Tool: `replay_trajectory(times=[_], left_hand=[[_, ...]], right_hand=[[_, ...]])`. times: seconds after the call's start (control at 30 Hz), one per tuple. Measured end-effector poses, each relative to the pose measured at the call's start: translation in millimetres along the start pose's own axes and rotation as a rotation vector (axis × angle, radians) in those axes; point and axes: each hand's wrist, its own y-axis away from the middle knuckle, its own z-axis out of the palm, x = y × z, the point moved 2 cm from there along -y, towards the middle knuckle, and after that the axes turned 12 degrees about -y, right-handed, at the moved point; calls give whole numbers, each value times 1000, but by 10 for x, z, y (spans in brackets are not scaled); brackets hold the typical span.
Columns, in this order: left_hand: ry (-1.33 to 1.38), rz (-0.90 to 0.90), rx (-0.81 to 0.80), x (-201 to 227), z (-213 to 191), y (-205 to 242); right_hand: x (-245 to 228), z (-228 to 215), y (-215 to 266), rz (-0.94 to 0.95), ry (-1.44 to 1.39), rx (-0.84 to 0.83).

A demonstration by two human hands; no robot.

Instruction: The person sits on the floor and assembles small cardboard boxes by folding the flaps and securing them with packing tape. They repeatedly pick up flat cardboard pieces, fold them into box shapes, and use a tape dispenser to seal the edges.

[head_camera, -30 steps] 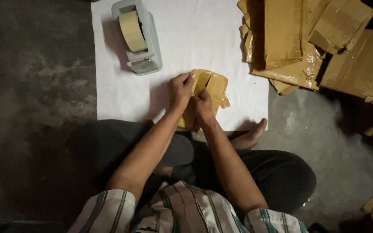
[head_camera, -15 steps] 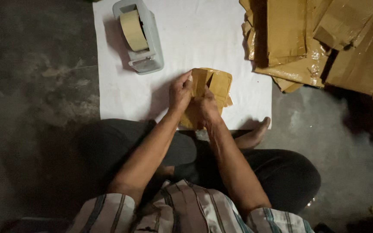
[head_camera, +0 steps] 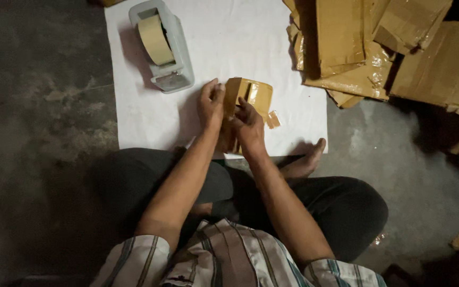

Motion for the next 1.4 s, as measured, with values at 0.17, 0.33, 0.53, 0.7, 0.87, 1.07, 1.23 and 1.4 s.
replay_trajectory(times=[0.17,0.33,0.53,0.7,0.87,1.07,1.23,1.4], left_hand=[[-284,-51,-53,95,-91,78],[-490,11,-93,176,-223,431],[-459,133,-29,311,-116,679],[-368,155,-36,439,-109,603],[-607,234,-61,618,-107,531],[-778,360,-215,783,-194,454],[-977,528,-351,946,-248,229],[-1086,560,-442,985,-282,331]], right_hand=[[-226,48,84,-153,352,231],[-219,-309,233,-247,700,508],[127,-381,135,-338,579,413],[89,-252,69,-191,509,357],[21,-272,-25,-332,301,384],[297,-440,-63,-158,154,461],[643,-561,-113,54,-156,447],[775,-617,-191,-18,-344,442]])
